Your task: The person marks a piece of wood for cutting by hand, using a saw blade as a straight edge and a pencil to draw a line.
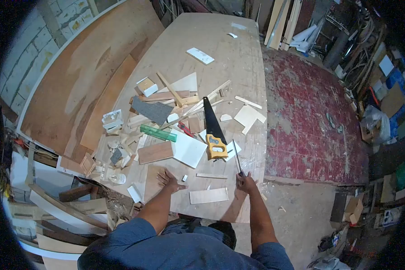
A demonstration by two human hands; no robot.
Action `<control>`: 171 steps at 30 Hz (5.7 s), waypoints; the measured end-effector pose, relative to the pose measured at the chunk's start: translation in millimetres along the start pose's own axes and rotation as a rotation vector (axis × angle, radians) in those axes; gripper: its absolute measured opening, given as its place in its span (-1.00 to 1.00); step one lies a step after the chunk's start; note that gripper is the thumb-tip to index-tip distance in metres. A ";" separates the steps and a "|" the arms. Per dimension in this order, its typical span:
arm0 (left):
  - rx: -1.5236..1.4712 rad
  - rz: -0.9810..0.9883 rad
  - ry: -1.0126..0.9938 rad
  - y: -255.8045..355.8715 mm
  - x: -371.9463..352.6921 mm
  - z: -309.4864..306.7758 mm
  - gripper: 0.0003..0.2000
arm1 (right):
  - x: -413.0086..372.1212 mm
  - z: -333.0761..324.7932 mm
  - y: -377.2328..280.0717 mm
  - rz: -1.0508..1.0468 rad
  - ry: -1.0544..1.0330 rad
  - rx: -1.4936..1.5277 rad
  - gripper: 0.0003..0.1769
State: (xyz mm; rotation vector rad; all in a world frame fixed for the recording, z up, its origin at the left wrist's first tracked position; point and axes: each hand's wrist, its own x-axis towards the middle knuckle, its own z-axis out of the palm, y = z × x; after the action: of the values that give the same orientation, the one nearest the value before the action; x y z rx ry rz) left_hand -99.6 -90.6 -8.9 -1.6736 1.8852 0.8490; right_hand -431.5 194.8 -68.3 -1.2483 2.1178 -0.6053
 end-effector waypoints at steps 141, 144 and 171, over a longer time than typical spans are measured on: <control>0.093 0.737 0.630 -71.2 -29.4 20.2 -0.05 | -196.9 3.3 -161.8 0.505 0.144 0.596 0.24; 0.142 0.439 0.471 -92.2 -60.3 21.0 -0.04 | -192.8 25.2 -152.2 0.242 0.225 0.103 0.38; 0.594 1.361 0.325 5.7 -102.6 99.3 0.32 | -153.0 72.8 -154.2 0.014 -0.096 -0.566 0.62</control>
State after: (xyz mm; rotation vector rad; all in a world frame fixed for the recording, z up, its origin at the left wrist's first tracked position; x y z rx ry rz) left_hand -96.0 52.2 -4.5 0.0013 3.0375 0.2946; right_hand -228.6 254.7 19.7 -1.5131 2.2914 0.0791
